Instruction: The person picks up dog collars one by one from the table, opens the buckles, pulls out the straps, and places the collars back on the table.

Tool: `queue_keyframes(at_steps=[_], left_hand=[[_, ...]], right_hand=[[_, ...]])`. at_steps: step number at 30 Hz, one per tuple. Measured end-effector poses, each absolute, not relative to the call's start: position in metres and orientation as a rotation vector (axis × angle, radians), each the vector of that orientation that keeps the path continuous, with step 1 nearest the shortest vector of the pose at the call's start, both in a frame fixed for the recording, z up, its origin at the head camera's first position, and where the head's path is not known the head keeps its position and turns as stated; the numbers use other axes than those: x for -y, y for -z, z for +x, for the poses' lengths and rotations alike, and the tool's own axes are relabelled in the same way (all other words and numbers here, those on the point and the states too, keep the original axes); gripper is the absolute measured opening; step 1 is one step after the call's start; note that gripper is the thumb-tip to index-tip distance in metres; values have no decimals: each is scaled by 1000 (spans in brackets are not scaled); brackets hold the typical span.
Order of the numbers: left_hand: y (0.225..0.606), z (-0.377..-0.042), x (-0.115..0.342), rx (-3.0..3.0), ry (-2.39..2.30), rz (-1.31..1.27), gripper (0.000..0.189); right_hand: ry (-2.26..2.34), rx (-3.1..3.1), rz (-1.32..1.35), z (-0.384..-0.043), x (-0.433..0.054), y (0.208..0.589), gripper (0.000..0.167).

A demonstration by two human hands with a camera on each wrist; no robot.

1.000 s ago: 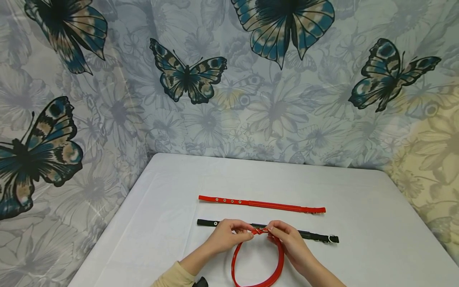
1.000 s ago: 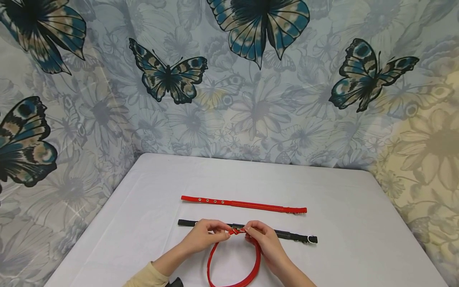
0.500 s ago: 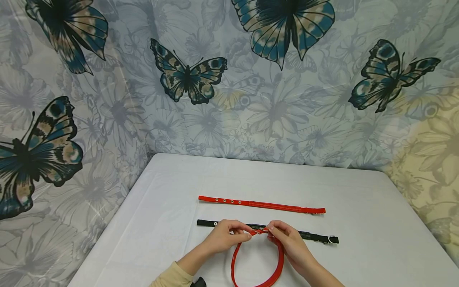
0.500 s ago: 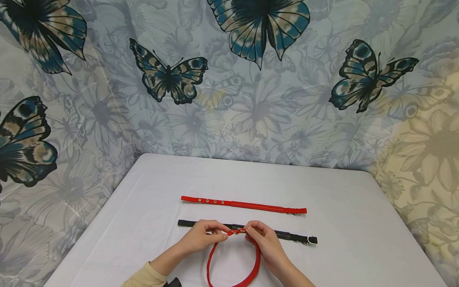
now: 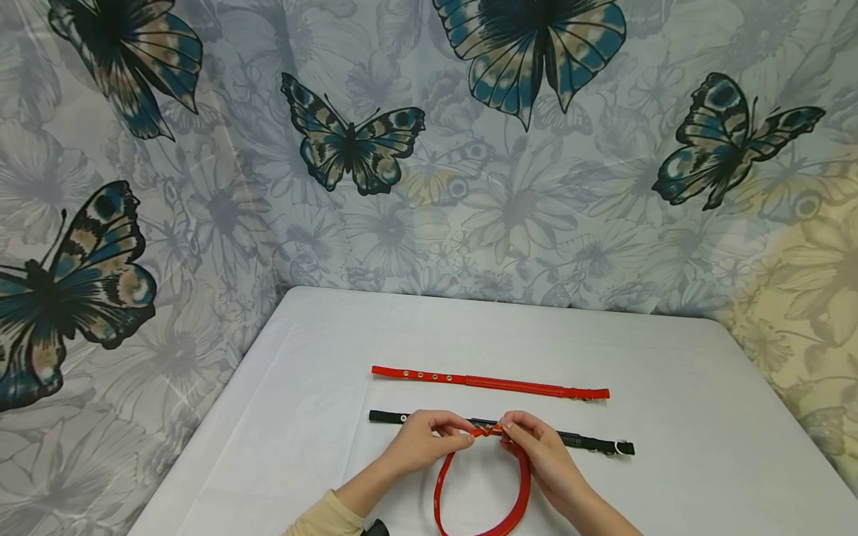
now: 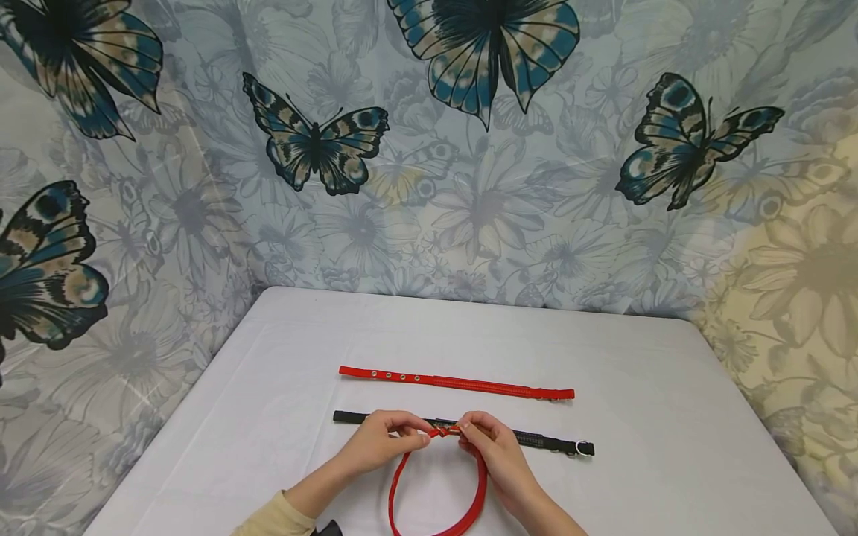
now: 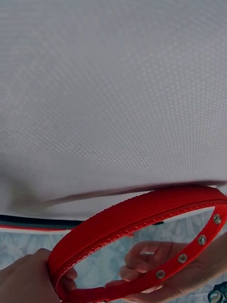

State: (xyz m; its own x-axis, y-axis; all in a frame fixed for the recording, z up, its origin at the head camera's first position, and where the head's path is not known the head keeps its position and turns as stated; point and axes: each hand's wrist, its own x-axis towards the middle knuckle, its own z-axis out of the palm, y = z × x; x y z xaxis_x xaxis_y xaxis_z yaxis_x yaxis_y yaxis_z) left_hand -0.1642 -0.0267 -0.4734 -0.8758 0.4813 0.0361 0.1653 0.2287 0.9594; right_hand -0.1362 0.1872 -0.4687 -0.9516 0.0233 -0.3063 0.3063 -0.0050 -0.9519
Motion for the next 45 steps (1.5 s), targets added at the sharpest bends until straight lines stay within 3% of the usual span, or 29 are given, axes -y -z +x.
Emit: queue_keyframes(at_steps=[31,45], left_hand=[[473,-164,20,-2325,-1738,573,14],[472,-166,21,-2352,-1710,692,9]], right_hand=[[2018,-2110,276,-134,-183,465,28],[2001,-2135,336,-134,-183,466,26]])
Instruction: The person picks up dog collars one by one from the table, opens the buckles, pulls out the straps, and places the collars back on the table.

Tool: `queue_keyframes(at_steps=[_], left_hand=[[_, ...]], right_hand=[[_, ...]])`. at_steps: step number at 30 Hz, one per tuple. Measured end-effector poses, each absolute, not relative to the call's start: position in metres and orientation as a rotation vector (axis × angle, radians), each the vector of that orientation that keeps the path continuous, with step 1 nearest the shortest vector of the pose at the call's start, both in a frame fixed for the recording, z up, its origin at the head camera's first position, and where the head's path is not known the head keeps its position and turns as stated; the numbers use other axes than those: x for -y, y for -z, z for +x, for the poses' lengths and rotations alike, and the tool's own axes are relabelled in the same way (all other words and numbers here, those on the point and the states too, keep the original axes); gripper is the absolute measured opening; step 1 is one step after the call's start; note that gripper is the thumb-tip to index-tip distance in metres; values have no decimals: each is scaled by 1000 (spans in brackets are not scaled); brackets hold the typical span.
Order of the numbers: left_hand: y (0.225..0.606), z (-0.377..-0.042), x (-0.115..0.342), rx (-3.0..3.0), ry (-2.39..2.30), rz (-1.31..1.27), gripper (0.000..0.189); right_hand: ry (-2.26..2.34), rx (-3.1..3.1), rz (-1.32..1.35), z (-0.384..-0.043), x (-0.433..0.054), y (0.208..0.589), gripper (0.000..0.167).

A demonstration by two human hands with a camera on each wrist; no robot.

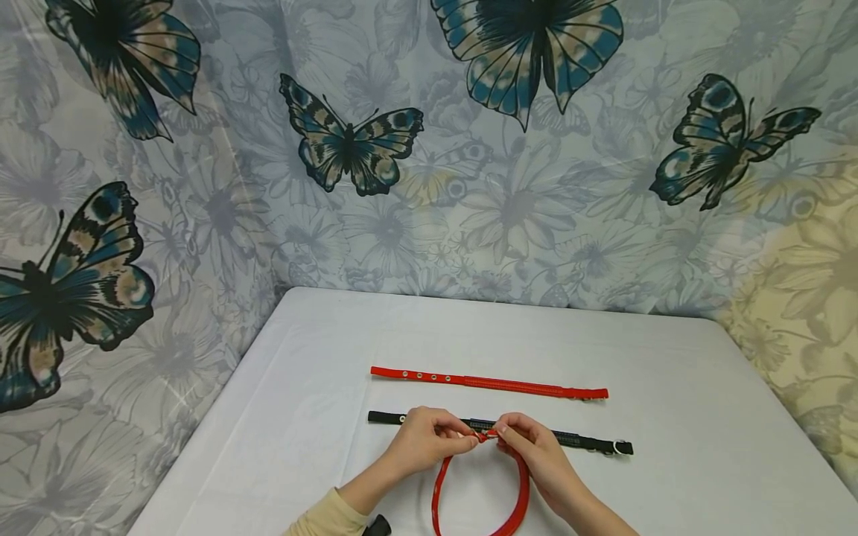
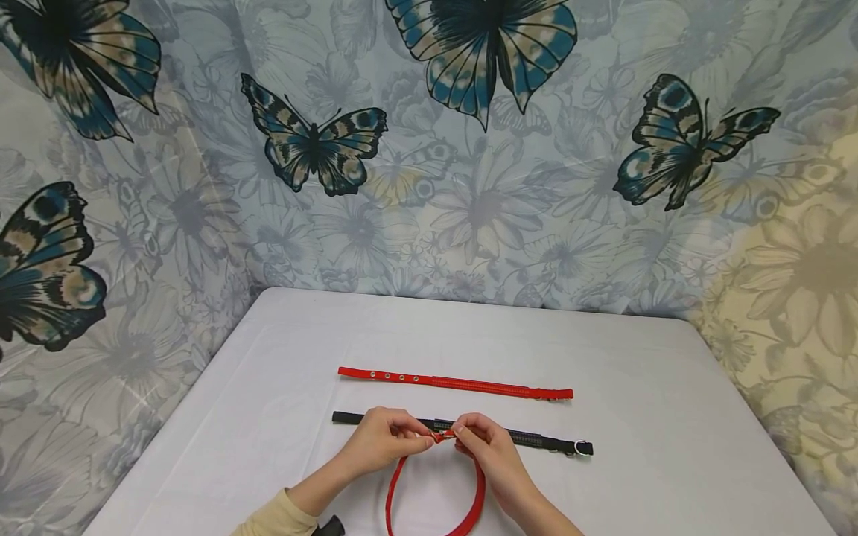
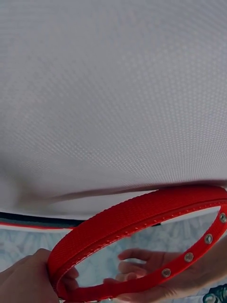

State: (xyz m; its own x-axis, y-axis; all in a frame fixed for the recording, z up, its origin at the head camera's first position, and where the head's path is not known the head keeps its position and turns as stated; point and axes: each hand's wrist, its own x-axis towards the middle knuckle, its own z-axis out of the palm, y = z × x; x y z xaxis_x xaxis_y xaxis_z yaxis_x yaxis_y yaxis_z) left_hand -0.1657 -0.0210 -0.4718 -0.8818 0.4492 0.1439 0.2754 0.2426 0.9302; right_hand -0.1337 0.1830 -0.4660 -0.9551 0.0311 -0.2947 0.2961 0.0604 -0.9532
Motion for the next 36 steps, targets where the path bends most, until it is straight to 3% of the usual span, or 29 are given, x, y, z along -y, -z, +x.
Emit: queue_keyframes(at_steps=[16,21,26,31,36], left_hand=[[471,-164,20,-2397,-1662,692,3],[473,-163,21,-2393,-1703,668,17],[474,-162,21,-2412,-1671,696,4],[476,-159,21,-2399,-1592,780,11],[476,-151,25,-2336,-1470,915,19]], right_hand=[[1988,-2164,233,-133,-183,463,27],[2016,-2154,216,-134,-185,460,27],[2050,-2136,264,-135,-186,460,29],[2074,-2137,297,-133,-185,461,26],[2098,-2124,237,-133,-186,461,36]])
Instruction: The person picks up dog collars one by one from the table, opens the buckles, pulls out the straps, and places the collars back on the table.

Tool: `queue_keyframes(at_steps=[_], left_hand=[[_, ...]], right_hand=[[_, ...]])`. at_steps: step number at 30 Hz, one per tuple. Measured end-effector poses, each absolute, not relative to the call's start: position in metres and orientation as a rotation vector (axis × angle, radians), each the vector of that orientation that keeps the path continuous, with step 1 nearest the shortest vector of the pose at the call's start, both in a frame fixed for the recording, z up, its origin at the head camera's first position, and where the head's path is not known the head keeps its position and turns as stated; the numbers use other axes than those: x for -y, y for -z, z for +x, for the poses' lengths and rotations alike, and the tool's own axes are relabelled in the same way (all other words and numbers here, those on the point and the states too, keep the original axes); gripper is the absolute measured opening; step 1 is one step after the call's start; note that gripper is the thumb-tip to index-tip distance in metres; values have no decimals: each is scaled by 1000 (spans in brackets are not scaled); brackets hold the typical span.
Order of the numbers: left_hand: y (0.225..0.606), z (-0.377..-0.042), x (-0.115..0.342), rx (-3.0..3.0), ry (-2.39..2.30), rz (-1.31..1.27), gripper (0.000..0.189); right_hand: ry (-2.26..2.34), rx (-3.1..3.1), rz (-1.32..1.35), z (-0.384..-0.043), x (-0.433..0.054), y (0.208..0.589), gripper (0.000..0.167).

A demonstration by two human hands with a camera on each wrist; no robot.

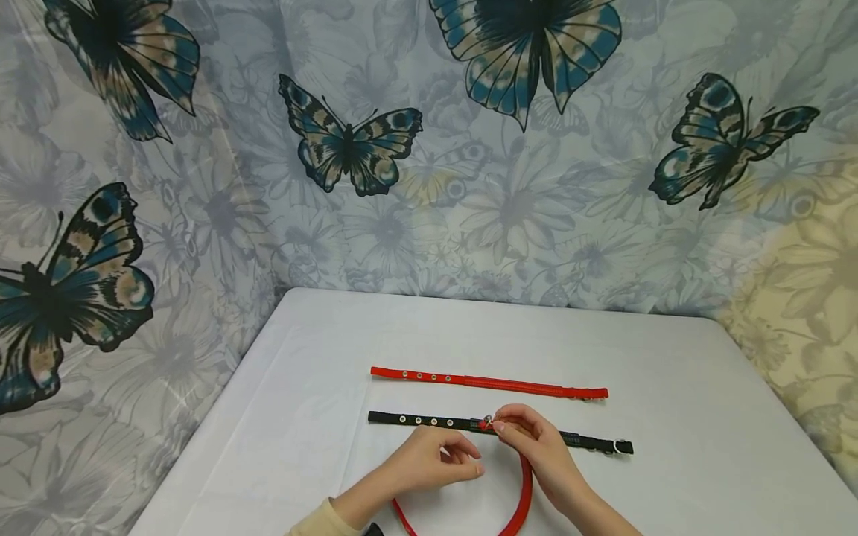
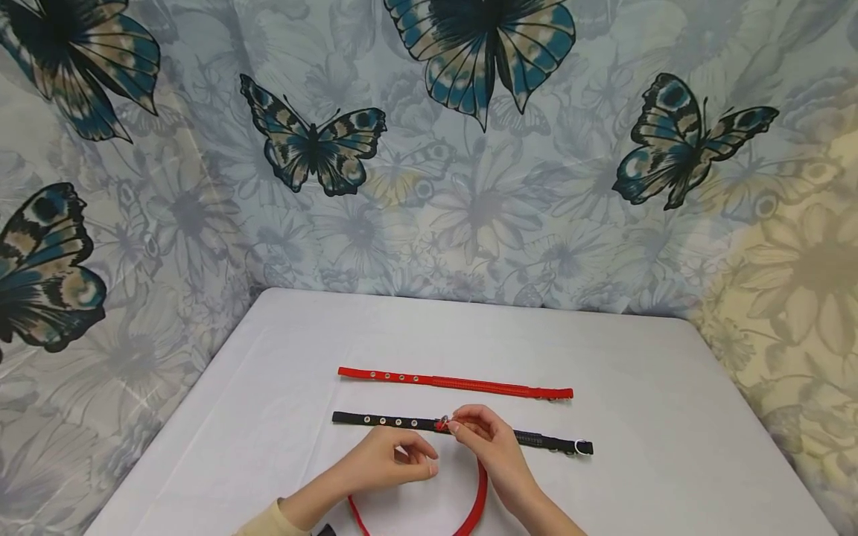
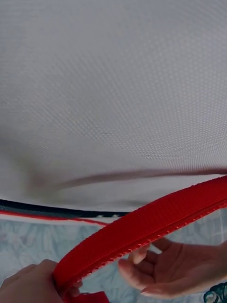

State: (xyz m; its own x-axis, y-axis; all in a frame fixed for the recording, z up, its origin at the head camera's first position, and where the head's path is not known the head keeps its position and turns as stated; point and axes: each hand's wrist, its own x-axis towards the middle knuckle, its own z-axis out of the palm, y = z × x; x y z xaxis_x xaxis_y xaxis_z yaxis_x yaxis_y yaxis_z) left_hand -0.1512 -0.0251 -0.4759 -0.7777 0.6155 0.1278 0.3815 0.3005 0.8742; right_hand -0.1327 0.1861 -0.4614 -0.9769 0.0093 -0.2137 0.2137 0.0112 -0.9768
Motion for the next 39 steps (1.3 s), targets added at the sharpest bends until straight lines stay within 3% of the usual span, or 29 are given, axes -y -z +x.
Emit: queue_keyframes(at_steps=[5,14,21,30,39], left_hand=[[475,-140,31,-2280,-1330,1046,22],[471,-131,47,-2374,-735,1295,27],[461,-130,69,-2486,-516,1335,17],[461,-132,86,-2651,-472,1255,15],[459,-139,107,-2936,-609,1320,10]], right_hand=[[2064,-2135,145,-130,-190,461,46],[2096,-2209,118,-132,-201,453,43],[2151,-2193,163,-134,-211,449,46],[2140,-2239,124,-133,-232,449,47],[1834,-2634,-69,-126,-264,444,37]])
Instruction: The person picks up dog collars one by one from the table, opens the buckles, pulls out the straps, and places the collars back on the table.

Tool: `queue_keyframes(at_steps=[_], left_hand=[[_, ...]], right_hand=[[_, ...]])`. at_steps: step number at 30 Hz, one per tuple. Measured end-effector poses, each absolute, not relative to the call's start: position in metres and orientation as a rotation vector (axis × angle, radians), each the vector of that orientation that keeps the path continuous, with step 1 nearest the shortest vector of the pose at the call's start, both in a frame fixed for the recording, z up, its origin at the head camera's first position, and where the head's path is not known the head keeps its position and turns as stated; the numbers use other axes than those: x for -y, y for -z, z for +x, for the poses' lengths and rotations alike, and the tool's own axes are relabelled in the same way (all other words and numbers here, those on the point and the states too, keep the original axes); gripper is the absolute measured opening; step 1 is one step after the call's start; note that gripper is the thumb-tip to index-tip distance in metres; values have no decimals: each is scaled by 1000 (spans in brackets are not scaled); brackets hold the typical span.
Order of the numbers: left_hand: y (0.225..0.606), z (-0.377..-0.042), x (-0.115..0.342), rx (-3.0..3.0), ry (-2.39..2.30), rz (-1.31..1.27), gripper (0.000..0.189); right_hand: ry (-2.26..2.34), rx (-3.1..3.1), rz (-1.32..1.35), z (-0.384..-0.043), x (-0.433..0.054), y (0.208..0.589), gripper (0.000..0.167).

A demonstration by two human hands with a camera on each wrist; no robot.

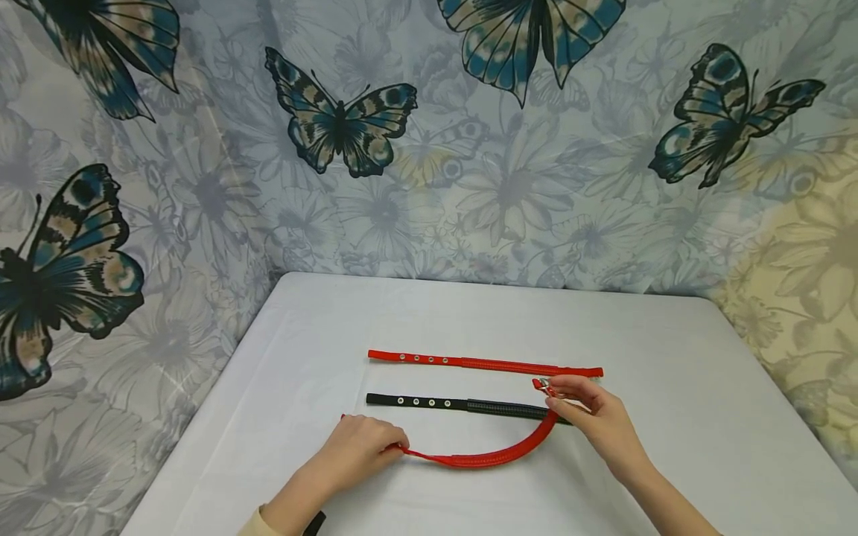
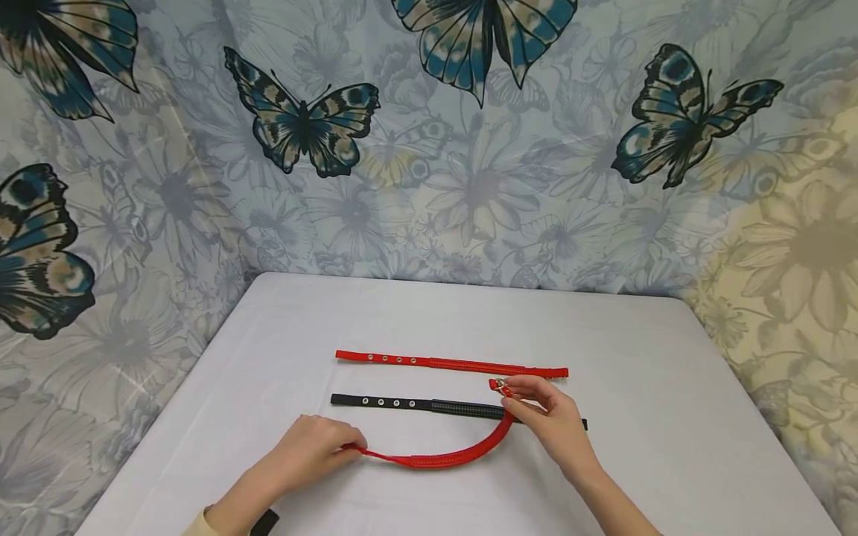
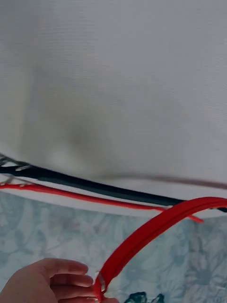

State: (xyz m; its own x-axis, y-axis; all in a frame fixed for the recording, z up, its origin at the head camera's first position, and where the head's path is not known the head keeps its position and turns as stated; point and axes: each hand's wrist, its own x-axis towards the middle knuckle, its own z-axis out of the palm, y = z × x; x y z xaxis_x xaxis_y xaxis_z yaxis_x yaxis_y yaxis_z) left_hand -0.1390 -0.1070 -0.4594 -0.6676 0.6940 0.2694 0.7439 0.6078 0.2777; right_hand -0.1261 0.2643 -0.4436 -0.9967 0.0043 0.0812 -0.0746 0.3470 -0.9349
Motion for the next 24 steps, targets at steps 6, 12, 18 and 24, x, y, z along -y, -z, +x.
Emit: queue_keyframes(at_steps=[6,12,18,24], left_hand=[[464,-147,115,2544,571,-1188,12],[470,-150,115,2457,622,-1202,20],[480,-151,111,2389,688,-1232,23],[483,-149,110,2502,740,-1212,22]], right_hand=[[-1448,2606,196,-122,-285,440,34],[-1266,2634,339,-116,-301,444,40],[-1041,2739,398,-104,-314,452,35],[-650,3064,261,-94,-322,457,25]])
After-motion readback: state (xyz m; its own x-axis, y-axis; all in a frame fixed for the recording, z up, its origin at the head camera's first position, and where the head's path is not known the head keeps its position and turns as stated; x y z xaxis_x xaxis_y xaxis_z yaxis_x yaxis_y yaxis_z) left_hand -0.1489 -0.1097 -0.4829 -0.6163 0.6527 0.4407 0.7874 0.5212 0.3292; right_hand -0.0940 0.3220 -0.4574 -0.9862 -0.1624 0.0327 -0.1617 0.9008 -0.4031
